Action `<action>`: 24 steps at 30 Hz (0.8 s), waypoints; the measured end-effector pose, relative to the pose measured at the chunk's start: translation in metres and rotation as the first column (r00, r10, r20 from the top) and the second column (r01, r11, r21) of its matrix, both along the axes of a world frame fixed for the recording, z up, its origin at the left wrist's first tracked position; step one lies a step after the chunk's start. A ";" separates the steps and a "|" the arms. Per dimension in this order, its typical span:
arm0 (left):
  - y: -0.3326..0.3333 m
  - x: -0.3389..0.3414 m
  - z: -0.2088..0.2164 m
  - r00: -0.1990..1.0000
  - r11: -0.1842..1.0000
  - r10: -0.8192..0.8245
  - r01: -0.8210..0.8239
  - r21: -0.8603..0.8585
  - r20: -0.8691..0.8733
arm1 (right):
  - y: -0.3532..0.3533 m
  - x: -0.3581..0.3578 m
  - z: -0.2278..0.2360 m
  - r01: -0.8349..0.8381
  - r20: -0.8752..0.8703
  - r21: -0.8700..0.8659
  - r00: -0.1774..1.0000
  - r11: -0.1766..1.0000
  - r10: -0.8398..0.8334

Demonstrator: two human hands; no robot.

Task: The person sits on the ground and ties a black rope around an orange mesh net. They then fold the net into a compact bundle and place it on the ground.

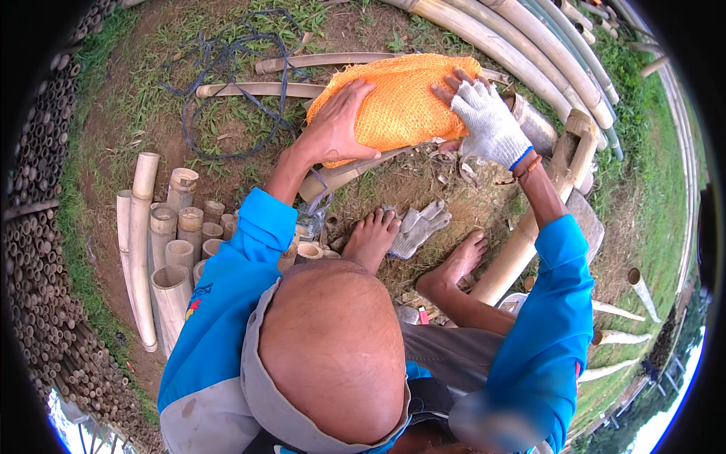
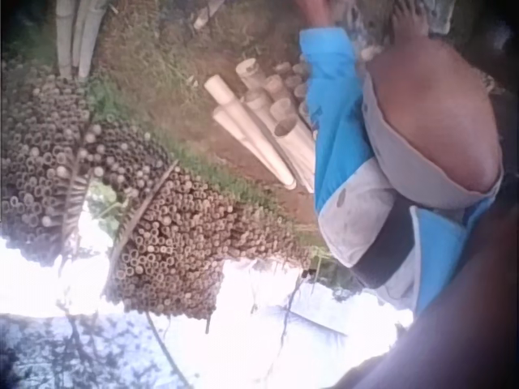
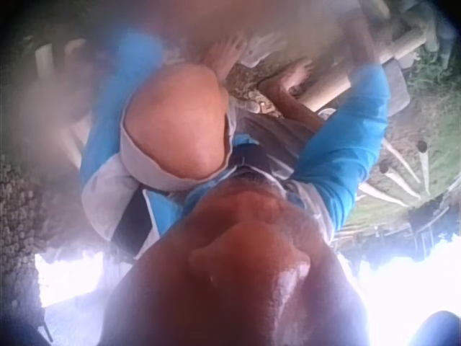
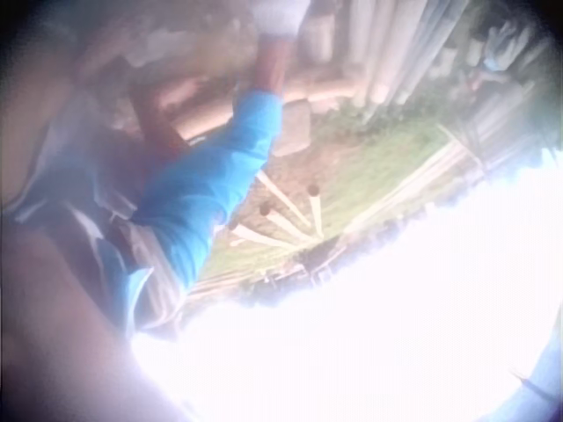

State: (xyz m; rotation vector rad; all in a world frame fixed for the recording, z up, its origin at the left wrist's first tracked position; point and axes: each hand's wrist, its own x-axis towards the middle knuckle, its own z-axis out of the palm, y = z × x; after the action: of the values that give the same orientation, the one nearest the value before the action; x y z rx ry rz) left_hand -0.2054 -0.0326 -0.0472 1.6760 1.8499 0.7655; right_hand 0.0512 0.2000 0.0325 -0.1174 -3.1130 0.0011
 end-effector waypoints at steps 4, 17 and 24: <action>0.002 0.003 0.002 0.993 0.994 0.040 -0.051 0.097 0.107 | 0.011 0.025 -0.029 0.074 0.103 -0.010 0.992 0.997 -0.073; -0.014 -0.019 0.091 0.915 0.906 0.364 -0.391 0.164 0.175 | 0.049 -0.025 0.060 0.184 -0.121 -0.405 0.960 0.896 -0.252; -0.043 -0.052 0.036 0.263 0.730 0.504 -0.639 -0.243 0.822 | 0.063 -0.058 0.057 0.117 -0.039 -0.900 0.937 0.420 -0.346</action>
State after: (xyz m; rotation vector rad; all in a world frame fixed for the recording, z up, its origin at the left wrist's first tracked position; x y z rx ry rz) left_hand -0.2577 -0.0753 -0.0113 0.3131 1.5651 1.6934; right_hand -0.0064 0.2626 0.0895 -0.5220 -2.4452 1.5443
